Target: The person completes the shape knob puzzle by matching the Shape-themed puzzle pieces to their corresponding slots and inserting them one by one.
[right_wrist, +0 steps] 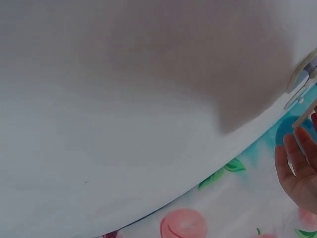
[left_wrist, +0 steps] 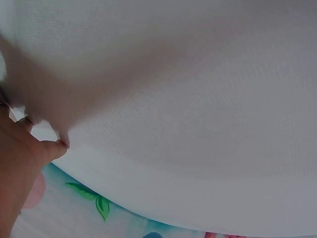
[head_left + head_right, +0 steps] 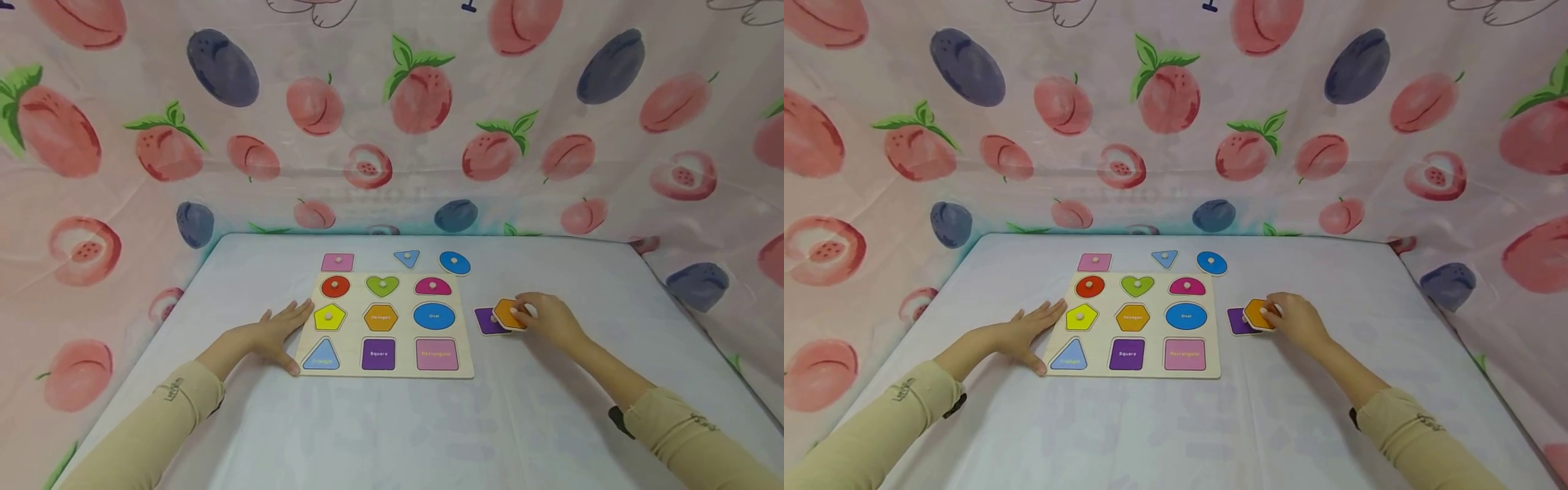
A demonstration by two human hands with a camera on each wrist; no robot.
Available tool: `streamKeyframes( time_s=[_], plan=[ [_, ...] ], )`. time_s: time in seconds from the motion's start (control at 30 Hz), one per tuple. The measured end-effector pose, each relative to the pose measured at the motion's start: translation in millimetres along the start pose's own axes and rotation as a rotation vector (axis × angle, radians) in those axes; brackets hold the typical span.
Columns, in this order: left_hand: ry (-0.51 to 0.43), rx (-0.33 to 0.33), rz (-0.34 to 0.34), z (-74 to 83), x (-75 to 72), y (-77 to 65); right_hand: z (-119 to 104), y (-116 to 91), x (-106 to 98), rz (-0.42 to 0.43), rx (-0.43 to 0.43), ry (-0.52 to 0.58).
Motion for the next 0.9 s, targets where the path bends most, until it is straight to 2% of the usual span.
streamKeyframes(
  time_s=[0.4,0.9],
  plan=[
    [-0.001,-0.002,0.0,2.0,-1.0,-1.5,-24,7,2,-0.041,0.013,-0.028],
    [0.007,-0.012,-0.006,0.3,-0.5,0.4,-52,21,4,-0.009,-0.067,-0.035]
  ],
)
Point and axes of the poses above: each hand's wrist, its own y-axis towards the middle knuckle, its own x-axis out of the palm, z = x × y, the point moved 5 cm from there along y, towards the middle knuckle, and after that the axes turned 8 degrees about -y, right-handed, at the moved point
